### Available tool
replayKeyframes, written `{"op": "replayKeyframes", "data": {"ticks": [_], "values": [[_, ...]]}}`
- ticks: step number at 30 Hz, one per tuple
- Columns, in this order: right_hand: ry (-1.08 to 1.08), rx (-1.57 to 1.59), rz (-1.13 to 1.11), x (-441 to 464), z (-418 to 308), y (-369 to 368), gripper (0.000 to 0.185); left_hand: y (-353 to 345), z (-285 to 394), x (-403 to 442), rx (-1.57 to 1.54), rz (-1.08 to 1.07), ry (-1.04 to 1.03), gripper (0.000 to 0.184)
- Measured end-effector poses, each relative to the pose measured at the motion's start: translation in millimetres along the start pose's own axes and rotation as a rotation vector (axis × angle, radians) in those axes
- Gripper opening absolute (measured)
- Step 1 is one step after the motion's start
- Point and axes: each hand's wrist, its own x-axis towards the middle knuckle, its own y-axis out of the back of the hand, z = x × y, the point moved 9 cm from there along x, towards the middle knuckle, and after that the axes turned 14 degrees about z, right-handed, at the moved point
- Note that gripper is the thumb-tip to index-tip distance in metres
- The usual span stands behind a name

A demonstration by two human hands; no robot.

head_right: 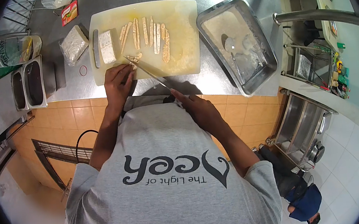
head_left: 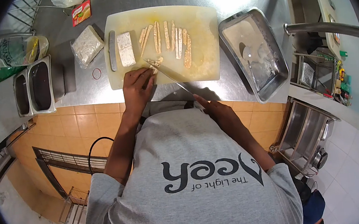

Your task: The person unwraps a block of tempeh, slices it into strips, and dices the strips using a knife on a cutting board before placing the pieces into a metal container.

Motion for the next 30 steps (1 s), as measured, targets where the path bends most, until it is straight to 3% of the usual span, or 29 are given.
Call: {"op": "replayKeyframes", "data": {"ticks": [30], "values": [[0.004, -0.232, -0.024, -15.4, -8.7, 5.8, 0.058, -0.7, -4.0, -1.6, 0.04, 0.066, -0.008, 0.024]]}}
